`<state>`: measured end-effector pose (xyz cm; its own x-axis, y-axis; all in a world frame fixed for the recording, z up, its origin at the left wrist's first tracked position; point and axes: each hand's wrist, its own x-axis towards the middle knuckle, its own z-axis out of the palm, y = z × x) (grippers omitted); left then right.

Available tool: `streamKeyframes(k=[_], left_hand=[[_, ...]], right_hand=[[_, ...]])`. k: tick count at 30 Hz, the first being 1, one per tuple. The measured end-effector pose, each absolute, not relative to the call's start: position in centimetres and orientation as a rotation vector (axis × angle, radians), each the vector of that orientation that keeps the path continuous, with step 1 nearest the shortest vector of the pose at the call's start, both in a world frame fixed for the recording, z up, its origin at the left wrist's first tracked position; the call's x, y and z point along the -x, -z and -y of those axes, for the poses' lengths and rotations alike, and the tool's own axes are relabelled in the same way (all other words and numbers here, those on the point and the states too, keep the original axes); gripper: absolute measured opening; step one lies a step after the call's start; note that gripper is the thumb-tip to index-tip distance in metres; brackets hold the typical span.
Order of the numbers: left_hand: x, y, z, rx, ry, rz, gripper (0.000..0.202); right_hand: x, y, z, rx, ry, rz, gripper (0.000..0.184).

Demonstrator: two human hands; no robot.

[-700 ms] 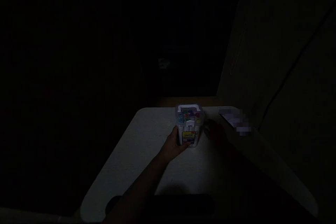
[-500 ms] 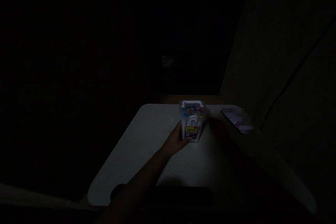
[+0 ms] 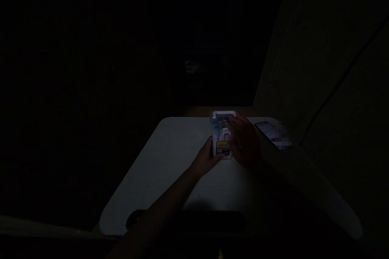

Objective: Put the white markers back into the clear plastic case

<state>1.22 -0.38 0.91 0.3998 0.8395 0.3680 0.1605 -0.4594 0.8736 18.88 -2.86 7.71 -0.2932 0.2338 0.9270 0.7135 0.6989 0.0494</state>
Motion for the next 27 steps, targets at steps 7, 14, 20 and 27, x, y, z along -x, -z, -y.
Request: streamKeyframes(k=[7,14,20,27], left_hand=[[-1.1,-0.4,0.2,-1.917,-1.086,-0.836,0.071],[-1.1,-0.9,0.5,-1.950,-1.085,-0.839,0.066],[-1.0,-1.0,0.7,-1.964,-1.068,-0.866,0.063],[-1.0,-1.0,0.8,-1.961,-1.064,-0.882,0.064]], right_hand=[[-18.0,-8.2,3.3,0.775,0.525,1.742,0.036],[-17.4,-9.0,3.4,0.843,0.387,1.723,0.026],[-17.3,-9.0,3.2,0.850,0.372,1.721,0.025],[-17.5,-9.3,3.3,0.718,0.251,1.711,0.013]])
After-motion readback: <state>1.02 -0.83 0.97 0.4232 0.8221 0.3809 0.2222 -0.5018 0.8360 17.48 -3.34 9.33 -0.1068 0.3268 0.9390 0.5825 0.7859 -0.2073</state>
